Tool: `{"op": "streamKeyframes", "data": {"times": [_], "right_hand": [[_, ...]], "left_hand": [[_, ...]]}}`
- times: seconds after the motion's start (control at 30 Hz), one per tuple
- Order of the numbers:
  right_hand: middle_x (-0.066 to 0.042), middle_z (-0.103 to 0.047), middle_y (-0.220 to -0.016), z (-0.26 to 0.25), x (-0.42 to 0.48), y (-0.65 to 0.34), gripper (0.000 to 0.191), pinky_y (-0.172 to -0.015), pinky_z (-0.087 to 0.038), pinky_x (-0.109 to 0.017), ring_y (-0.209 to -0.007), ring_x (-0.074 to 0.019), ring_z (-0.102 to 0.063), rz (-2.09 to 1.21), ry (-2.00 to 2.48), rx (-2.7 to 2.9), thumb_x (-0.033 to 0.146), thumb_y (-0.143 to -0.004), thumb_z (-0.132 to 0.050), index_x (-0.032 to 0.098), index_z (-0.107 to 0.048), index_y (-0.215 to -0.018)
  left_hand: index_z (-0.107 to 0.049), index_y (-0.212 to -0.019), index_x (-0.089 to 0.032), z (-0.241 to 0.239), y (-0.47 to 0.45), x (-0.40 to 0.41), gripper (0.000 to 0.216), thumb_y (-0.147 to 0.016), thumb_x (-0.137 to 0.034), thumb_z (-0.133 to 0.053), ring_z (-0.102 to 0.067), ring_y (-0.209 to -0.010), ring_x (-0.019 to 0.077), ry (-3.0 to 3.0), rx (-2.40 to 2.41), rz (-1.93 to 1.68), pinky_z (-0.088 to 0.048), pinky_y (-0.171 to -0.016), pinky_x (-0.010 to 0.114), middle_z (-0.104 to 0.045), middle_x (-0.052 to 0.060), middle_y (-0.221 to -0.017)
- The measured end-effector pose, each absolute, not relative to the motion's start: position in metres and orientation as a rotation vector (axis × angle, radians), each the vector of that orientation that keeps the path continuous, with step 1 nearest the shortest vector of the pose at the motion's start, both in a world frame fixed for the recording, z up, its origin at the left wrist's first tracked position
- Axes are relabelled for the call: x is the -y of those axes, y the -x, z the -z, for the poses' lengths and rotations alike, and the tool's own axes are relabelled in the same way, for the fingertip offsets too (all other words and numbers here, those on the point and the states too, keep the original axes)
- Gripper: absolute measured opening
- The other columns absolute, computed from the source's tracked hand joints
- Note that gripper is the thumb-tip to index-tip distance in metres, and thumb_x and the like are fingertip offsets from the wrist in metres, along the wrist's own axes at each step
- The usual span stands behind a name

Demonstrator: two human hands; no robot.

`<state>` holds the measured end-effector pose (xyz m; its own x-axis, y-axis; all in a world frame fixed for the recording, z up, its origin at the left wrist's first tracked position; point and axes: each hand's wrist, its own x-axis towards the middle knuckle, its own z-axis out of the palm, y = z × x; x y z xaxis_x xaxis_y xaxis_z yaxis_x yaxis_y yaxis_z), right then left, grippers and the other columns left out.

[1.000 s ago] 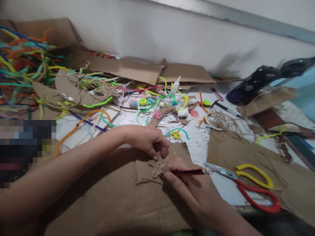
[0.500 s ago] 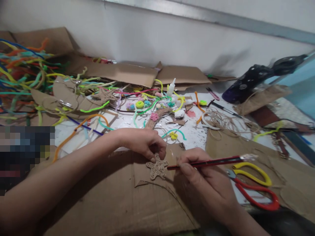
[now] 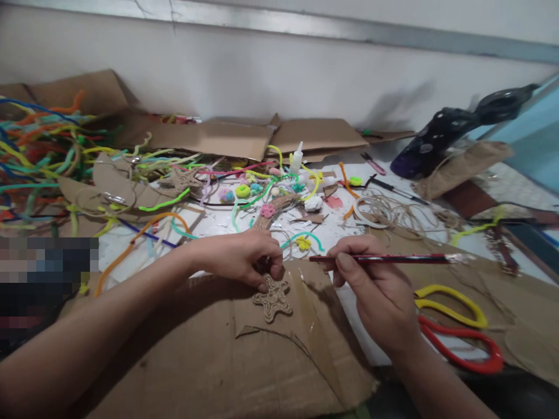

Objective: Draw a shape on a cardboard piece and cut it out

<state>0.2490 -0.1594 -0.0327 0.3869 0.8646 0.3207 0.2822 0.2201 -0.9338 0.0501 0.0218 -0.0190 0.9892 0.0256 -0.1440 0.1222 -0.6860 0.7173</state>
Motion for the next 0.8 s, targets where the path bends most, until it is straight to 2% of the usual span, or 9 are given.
{"op": "streamKeyframes", "data": {"times": [0.23, 0.4, 0.5, 0.57, 0.7, 0.8], "right_hand": [[0.0, -0.069, -0.082, 0.022, 0.151, -0.26, 0.012, -0.06, -0.048, -0.031, -0.066, -0.0183, -0.057, -0.493, 1.344, 1.232, 0.037, -0.102, -0.07, 0.03, -0.078, -0.097], [0.001, -0.067, -0.084, 0.023, 0.145, -0.263, 0.012, -0.061, -0.048, -0.031, -0.067, -0.0183, -0.056, -0.508, 1.329, 1.254, 0.039, -0.102, -0.07, 0.031, -0.077, -0.096], [-0.001, -0.069, -0.09, 0.024, 0.143, -0.262, 0.012, -0.063, -0.049, -0.033, -0.069, -0.0189, -0.058, -0.516, 1.353, 1.273, 0.039, -0.103, -0.069, 0.032, -0.078, -0.101], [-0.003, -0.072, -0.094, 0.024, 0.141, -0.261, 0.015, -0.066, -0.052, -0.034, -0.072, -0.0196, -0.062, -0.501, 1.385, 1.296, 0.042, -0.103, -0.068, 0.031, -0.079, -0.104], [-0.006, -0.079, -0.099, 0.02, 0.134, -0.261, 0.029, -0.068, -0.058, -0.034, -0.081, -0.0227, -0.07, -0.504, 1.442, 1.338, 0.056, -0.101, -0.066, 0.031, -0.081, -0.107], [-0.007, -0.081, -0.107, 0.02, 0.127, -0.264, 0.036, -0.067, -0.061, -0.034, -0.075, -0.0207, -0.072, -0.496, 1.49, 1.381, 0.061, -0.101, -0.065, 0.03, -0.081, -0.108]], "left_hand": [[-0.07, -0.09, -0.019, 0.012, -0.042, -0.035, 0.014, -0.082, -0.017, -0.081, -0.065, -0.081, 0.0146, -1.901, -0.117, 0.14, -0.048, -0.072, 0.025, -0.071, -0.001, -0.088], [-0.072, -0.092, -0.018, -0.004, -0.027, -0.051, 0.018, -0.078, -0.02, -0.083, -0.06, -0.073, 0.0109, -1.686, -0.221, -0.029, -0.048, -0.07, 0.024, -0.069, -0.001, -0.083], [-0.07, -0.093, -0.018, -0.009, -0.021, -0.06, 0.023, -0.075, -0.019, -0.084, -0.063, -0.076, 0.0116, -1.599, -0.33, -0.148, -0.052, -0.075, 0.027, -0.069, -0.001, -0.085], [-0.069, -0.093, -0.017, -0.006, -0.02, -0.067, 0.023, -0.075, -0.019, -0.083, -0.065, -0.077, 0.0126, -1.605, -0.401, -0.258, -0.054, -0.077, 0.029, -0.069, 0.0, -0.086], [-0.065, -0.091, -0.017, 0.011, -0.023, -0.077, 0.015, -0.08, -0.019, -0.075, -0.061, -0.072, 0.013, -1.755, -0.645, -0.509, -0.051, -0.069, 0.029, -0.066, 0.0, -0.082], [-0.068, -0.09, -0.018, 0.02, -0.026, -0.076, 0.009, -0.082, -0.017, -0.072, -0.062, -0.077, 0.015, -2.099, -0.801, -0.551, -0.048, -0.072, 0.028, -0.068, 0.0, -0.084]]}}
